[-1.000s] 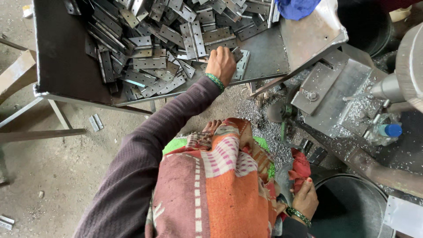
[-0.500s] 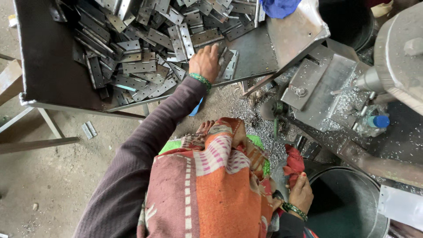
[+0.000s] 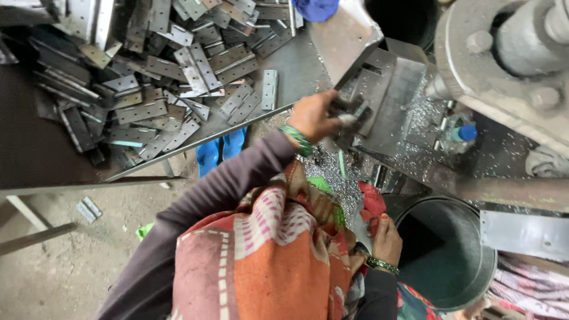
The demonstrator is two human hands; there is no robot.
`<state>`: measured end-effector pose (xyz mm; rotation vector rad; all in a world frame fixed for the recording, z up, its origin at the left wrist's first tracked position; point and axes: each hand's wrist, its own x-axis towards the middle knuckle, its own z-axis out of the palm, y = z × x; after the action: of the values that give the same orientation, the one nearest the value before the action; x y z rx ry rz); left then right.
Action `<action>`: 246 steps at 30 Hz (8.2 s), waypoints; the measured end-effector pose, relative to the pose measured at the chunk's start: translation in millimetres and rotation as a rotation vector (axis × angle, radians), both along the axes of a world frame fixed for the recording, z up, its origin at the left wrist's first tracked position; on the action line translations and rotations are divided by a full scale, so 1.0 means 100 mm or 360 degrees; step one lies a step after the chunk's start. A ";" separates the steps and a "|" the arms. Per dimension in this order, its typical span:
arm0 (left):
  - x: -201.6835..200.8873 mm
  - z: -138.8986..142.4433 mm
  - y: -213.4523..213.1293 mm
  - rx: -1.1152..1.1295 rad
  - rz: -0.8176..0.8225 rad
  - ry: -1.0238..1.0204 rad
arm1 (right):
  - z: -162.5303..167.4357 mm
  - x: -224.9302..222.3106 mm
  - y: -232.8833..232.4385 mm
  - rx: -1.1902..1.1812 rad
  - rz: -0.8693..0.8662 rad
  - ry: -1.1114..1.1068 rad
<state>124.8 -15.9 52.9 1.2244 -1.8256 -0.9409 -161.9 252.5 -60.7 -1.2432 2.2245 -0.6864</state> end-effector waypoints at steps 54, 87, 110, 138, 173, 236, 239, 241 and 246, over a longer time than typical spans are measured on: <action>-1.08 -0.32 0.31 -0.0744 -0.0182 -0.0922 | 0.49 -0.17 -0.29 0.0965 0.0310 0.0648; -1.20 -0.39 0.03 -0.0808 -0.0116 -0.1018 | -0.05 -0.24 -0.18 0.1006 0.0284 0.0481; -1.40 -0.28 -0.43 -0.0556 -0.0252 -0.1230 | 0.25 -0.21 -0.21 0.0982 0.0274 0.0697; -0.85 -0.59 0.23 -0.0822 -0.0538 -0.0952 | 0.09 0.27 -0.04 0.0537 -0.0030 0.0630; -1.18 0.05 0.64 -0.0425 -0.0546 -0.0744 | -0.38 -0.04 -0.02 0.0439 -0.0001 0.0407; -1.12 -0.34 0.18 -0.0693 -0.0149 -0.0970 | 0.27 -0.01 -0.47 0.0724 0.0017 0.0301; -1.12 -0.38 0.16 -0.0536 -0.0269 -0.1091 | 0.43 -0.11 -0.50 0.0817 0.0063 0.0335; -1.15 -0.40 0.16 -0.0630 -0.0200 -0.1001 | 0.39 -0.11 -0.47 0.0872 0.0041 0.0377; -1.18 -0.39 0.14 -0.0774 -0.0124 -0.0954 | -0.17 0.09 -0.39 0.0803 -0.0178 0.0370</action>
<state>6.3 -1.4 13.5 1.1944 -2.3916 -0.1242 -153.4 214.0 -77.4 -0.9828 2.4579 0.0002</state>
